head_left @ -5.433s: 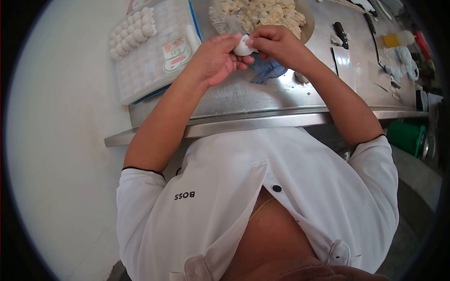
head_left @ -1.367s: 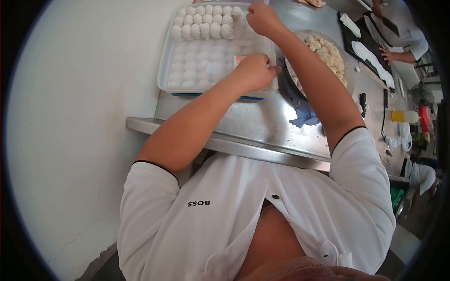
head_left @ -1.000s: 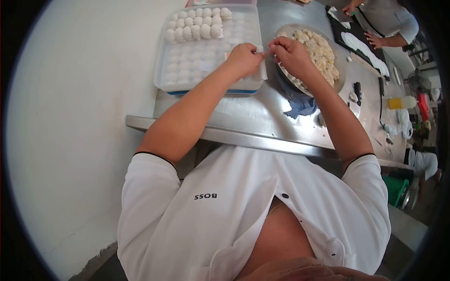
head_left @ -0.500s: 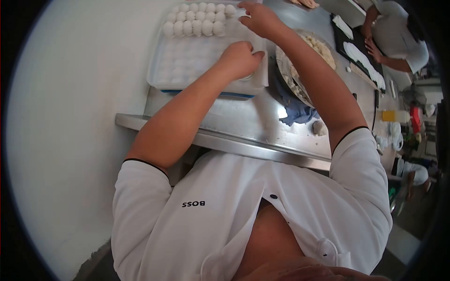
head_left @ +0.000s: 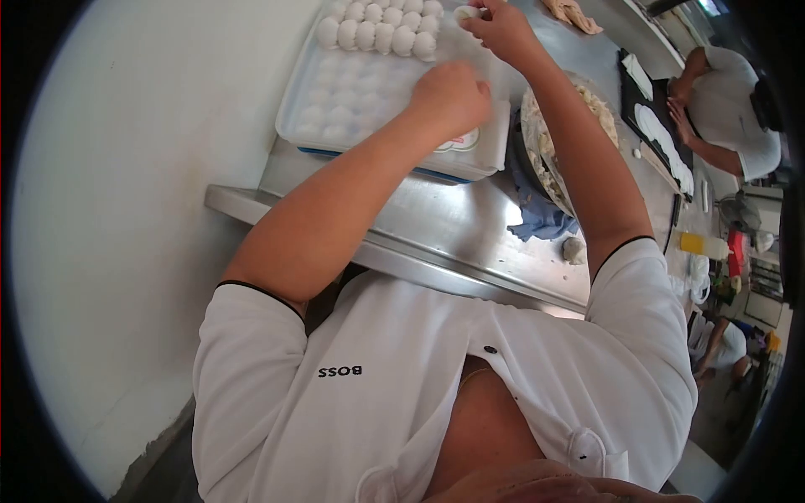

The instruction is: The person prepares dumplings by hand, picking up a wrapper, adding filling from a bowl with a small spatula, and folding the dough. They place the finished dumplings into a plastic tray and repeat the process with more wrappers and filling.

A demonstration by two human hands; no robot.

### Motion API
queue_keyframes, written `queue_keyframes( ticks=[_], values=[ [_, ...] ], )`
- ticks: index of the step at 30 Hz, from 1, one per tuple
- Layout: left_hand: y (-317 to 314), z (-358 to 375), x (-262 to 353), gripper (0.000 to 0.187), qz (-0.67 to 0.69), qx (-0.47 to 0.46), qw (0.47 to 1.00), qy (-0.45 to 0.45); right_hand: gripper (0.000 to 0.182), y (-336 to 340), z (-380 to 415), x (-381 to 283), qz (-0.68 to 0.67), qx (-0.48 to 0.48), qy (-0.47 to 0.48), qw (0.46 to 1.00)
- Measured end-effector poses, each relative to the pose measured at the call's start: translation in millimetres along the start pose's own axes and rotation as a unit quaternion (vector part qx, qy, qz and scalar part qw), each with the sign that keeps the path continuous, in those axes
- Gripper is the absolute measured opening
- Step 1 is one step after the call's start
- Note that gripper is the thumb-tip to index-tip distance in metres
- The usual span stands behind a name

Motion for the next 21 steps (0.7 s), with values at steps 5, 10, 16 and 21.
queue_keyframes(
  ticks=[5,10,16,21],
  values=[
    [21,-3,-2,0.050,0.155,0.187,0.970,0.007,0.032,52,59,-28,-0.243,-0.057,-0.090,0.964],
    [22,15,34,0.043,0.319,0.059,0.943,-0.068,0.047,84,112,-24,-0.303,-0.027,-0.126,0.944],
    [-4,39,54,0.032,0.451,-0.086,0.887,-0.046,0.032,105,178,-8,-0.400,-0.005,-0.216,0.891],
    [-33,59,66,0.033,0.542,-0.186,0.819,0.017,0.040,115,225,5,-0.456,0.020,-0.267,0.849]
  ],
)
Point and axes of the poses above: each hand's wrist, its own z-axis away from the middle knuckle, its own y-axis out of the back of the hand, x = y × z, the point moved 6 cm from there along -z, towards the middle knuckle, and after that the axes turned 9 degrees about x, right-handed, at the moved point
